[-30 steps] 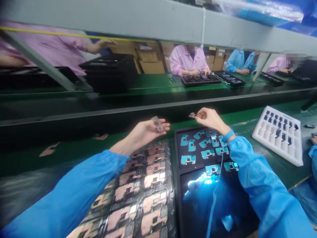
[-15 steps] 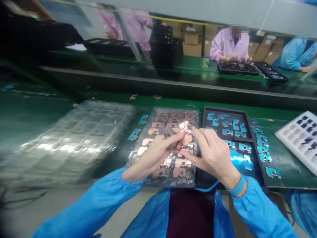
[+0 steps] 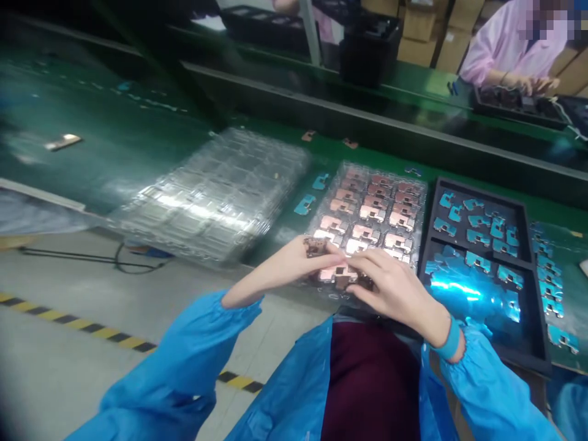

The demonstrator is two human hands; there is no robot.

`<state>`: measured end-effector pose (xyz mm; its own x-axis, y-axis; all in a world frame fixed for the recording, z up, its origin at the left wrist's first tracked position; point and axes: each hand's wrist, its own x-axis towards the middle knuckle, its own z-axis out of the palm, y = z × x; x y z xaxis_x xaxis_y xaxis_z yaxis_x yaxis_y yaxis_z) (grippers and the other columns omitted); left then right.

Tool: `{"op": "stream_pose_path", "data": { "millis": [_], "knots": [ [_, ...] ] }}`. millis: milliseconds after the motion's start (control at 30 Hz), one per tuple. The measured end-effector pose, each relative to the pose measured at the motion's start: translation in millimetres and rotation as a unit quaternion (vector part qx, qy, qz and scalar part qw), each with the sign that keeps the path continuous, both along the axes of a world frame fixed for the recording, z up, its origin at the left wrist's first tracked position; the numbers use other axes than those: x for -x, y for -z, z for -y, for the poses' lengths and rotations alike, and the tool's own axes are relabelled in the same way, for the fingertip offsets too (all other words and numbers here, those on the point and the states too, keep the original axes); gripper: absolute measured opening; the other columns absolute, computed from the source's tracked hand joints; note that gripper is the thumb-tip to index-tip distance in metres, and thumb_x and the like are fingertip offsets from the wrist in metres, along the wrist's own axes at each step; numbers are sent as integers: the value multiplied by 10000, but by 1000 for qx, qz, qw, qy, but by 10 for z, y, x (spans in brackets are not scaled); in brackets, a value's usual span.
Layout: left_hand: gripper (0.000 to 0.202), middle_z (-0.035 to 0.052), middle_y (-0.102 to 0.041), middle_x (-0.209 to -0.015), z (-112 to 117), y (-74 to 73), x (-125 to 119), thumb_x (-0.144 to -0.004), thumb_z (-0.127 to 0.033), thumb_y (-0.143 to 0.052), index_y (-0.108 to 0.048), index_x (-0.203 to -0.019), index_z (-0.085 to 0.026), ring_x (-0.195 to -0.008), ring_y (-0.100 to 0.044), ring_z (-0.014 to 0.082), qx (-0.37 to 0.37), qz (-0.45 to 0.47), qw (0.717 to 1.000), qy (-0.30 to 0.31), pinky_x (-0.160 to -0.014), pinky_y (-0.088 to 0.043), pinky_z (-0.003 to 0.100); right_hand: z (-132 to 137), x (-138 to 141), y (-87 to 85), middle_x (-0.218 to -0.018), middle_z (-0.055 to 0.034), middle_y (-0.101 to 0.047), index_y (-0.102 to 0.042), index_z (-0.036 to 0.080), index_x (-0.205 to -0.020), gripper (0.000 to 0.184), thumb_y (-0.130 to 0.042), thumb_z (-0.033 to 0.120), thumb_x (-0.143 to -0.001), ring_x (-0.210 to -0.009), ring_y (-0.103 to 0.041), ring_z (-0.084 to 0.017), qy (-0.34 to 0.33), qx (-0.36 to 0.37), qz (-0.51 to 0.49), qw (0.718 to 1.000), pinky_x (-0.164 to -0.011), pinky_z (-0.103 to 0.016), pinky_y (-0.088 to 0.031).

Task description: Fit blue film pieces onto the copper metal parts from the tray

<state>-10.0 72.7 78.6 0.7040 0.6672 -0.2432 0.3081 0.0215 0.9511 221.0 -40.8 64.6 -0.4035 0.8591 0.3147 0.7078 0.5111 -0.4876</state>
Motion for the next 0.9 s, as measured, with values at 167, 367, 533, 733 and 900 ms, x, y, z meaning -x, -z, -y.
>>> {"op": "stream_pose_path", "data": {
  "millis": [167,367,533,733,900],
  "knots": [
    [245,23,-769,-790,-13,184,351,-939,-434,-745,-821,-914,-202,-715,-672,195,-71,-23,987,-146,-697,-536,301,-169,379,184,-1254,-110,-757,-650,232,-1365,291,-669,256,-1076,-1112,-734,-281,53,5,-40,998,-913,-440,-644],
    [168,74,-787,-1049,50,382,687,-1017,-337,-712,-818,-1022,-207,-982,-741,229,-271,-11,951,-148,-834,-587,322,-274,689,325,-1112,-95,-773,-703,228,-1268,236,-726,229,-1033,-1046,-678,-304,133,7,-1,991,-850,-458,-594],
    [228,105,-758,-1202,112,506,820,-1105,-306,-593,-789,-1157,-203,-843,-725,173,-399,-54,915,-33,-784,-597,302,-257,815,328,-1176,-96,-771,-717,233,-1219,172,-685,205,-1053,-1114,-644,-319,123,10,39,992,-908,-493,-596],
    [245,105,-762,-1206,125,550,804,-1113,-251,-547,-786,-1146,-202,-864,-739,196,-469,-131,874,1,-698,-576,289,-256,831,312,-1247,-164,-710,-729,173,-1192,177,-730,218,-1021,-1179,-608,-365,121,2,82,989,-920,-533,-612],
    [250,91,-774,-1146,152,459,773,-1111,-293,-559,-794,-1081,-212,-912,-753,212,-445,-122,886,-42,-734,-580,300,-238,822,306,-1252,-187,-713,-731,164,-1200,176,-636,178,-1053,-1189,-609,-381,127,0,88,988,-947,-592,-612]
  ]
}}
